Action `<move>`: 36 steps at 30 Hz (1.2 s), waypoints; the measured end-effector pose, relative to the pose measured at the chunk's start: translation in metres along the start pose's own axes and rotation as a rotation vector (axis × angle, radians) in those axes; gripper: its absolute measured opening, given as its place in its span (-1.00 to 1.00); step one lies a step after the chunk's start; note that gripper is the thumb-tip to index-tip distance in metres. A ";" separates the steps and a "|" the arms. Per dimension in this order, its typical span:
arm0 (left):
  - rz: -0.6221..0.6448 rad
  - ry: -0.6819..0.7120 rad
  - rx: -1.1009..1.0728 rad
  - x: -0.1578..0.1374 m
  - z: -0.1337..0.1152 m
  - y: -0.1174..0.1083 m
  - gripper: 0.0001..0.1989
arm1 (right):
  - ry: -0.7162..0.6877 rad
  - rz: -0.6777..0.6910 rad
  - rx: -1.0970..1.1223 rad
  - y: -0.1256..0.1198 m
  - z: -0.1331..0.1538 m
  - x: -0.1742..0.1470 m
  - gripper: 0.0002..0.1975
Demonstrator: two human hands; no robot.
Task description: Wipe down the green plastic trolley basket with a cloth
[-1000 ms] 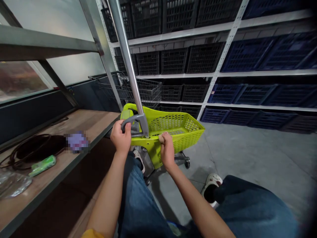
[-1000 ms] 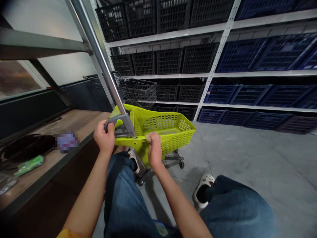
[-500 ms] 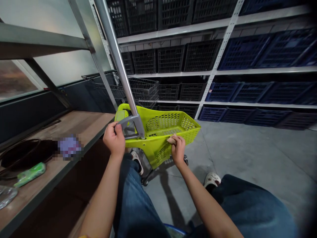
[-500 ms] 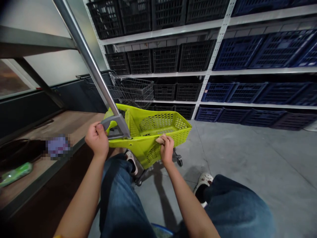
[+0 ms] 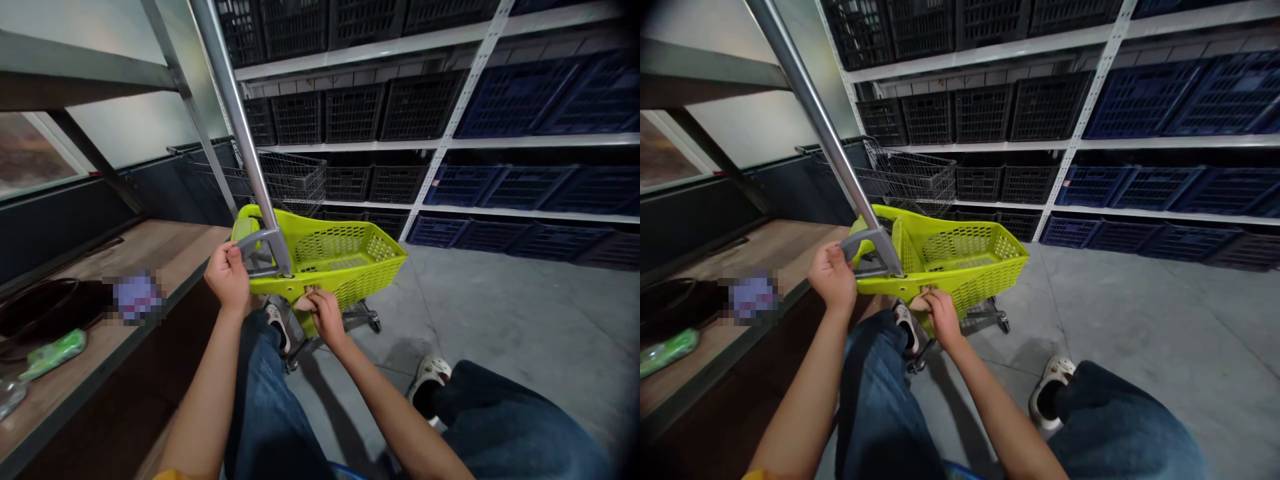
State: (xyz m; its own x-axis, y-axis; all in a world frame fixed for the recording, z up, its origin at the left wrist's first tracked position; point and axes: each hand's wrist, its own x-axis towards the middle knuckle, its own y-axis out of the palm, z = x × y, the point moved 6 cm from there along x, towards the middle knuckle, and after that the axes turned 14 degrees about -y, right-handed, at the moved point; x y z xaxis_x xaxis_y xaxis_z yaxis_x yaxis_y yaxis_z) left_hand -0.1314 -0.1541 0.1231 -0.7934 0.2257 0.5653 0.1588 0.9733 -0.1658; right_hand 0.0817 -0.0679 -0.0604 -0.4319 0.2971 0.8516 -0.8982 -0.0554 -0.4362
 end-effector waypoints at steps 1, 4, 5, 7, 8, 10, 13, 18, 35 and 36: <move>0.001 -0.021 -0.017 0.001 0.001 0.001 -0.53 | -0.009 0.034 -0.012 0.005 -0.003 -0.012 -0.61; -0.008 -0.063 -0.073 0.003 0.002 0.002 -0.47 | -0.007 0.088 -0.029 0.019 -0.007 -0.042 -0.62; -0.016 -0.069 -0.082 0.003 0.002 0.002 -0.46 | -0.003 0.102 -0.027 0.020 -0.008 -0.045 -0.61; -0.027 -0.076 -0.085 0.003 0.001 0.002 -0.44 | 0.022 0.100 -0.034 0.012 -0.015 -0.039 -0.59; -0.031 -0.079 -0.084 0.003 0.001 0.002 -0.44 | 0.052 0.066 -0.056 0.002 -0.022 -0.031 -0.58; -0.030 -0.083 -0.083 0.003 0.001 0.002 -0.43 | 0.144 -0.060 -0.133 -0.025 -0.043 -0.010 -0.59; -0.020 -0.090 -0.085 0.002 0.000 0.003 -0.43 | 0.258 -0.238 -0.235 -0.054 -0.068 0.009 -0.62; -0.030 -0.101 -0.103 0.002 0.000 0.004 -0.41 | 0.189 -0.123 -0.139 -0.011 -0.044 -0.016 -0.56; -0.053 -0.167 -0.151 0.002 -0.003 -0.001 -0.41 | 0.464 -0.356 -0.300 -0.048 -0.106 -0.040 -0.68; -0.053 -0.166 -0.144 0.003 -0.003 -0.001 -0.41 | 0.424 -0.294 -0.242 -0.032 -0.095 -0.043 -0.67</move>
State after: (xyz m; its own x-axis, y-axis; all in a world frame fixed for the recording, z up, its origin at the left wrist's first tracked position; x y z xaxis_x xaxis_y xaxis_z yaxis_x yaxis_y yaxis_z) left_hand -0.1319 -0.1542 0.1275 -0.8870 0.1753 0.4272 0.1869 0.9823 -0.0150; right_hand 0.1374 0.0116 -0.1109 -0.0507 0.6261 0.7781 -0.9097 0.2925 -0.2947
